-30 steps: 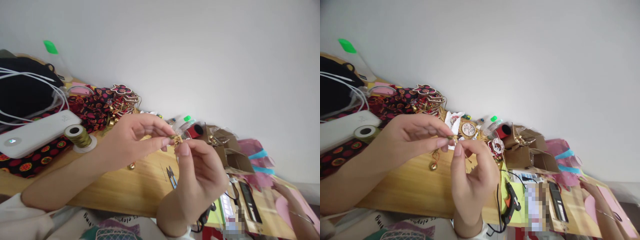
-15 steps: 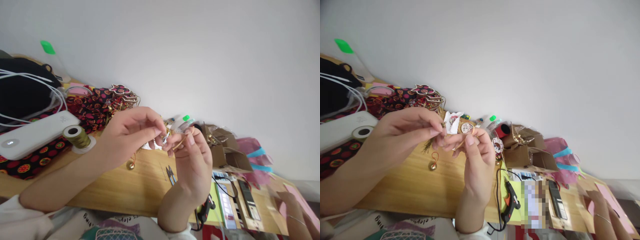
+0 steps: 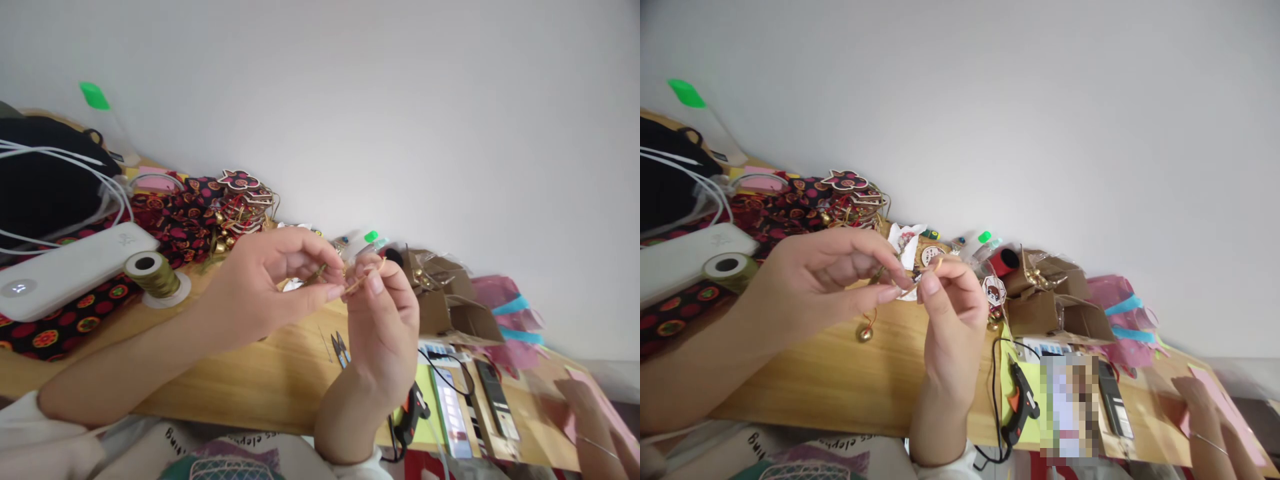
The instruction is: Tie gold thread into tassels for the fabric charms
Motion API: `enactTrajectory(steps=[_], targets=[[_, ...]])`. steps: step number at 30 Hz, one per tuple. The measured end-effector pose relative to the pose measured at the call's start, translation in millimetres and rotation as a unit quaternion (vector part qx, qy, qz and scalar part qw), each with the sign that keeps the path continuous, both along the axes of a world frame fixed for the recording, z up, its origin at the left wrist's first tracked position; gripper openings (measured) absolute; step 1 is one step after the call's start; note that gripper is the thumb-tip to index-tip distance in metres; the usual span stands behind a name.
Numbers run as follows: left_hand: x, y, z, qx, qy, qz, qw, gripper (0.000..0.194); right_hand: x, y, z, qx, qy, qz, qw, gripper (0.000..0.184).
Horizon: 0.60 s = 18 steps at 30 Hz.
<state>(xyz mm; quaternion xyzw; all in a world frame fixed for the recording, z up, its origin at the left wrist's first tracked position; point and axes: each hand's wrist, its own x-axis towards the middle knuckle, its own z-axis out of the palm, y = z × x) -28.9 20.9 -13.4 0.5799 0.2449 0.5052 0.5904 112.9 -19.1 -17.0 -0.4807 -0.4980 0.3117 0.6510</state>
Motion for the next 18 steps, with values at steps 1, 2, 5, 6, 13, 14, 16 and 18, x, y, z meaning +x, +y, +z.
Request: enactTrajectory(steps=[1, 2, 5, 6, 13, 14, 16, 18], targets=[[0.8, -0.2, -0.2, -0.005, -0.005, -0.002, 1.0, 0.015, -0.3, -0.7, -0.9, 0.001, -0.004, -0.004, 1.0, 0.013], [1.4, -0.4, -0.4, -0.009, -0.011, -0.005, 1.0, 0.015, -0.7, -1.3, -1.8, 0.002, -0.007, -0.009, 1.0, 0.012], [2.8, -0.9, -1.4, -0.016, -0.017, -0.016, 1.0, 0.014, -2.4, -2.4, -3.5, 0.007, -0.004, -0.014, 1.0, 0.008], [3.0, -1.0, -1.7, -0.016, -0.017, -0.017, 1.0, 0.013, -2.8, -2.6, -3.6, 0.01, 0.005, -0.009, 1.0, 0.007], [-0.6, -0.5, -3.6, 0.003, 0.012, -0.022, 1.0, 0.016, 1.9, -3.6, -0.1, 0.034, 0.013, -0.033, 0.999, 0.006], [-1.4, -0.6, -4.2, 0.005, 0.019, -0.023, 1.0, 0.017, 3.7, -4.3, 0.0, 0.04, 0.011, -0.036, 0.998, 0.007], [-1.5, -1.2, -6.0, 0.003, 0.037, -0.03, 0.999, 0.017, 7.8, -6.9, -1.5, 0.044, 0.007, -0.035, 0.998, 0.008], [2.3, -2.3, -9.4, -0.016, 0.053, -0.049, 0.997, 0.016, 12.1, -12.3, -5.9, 0.034, 0.002, -0.04, 0.999, 0.007]])
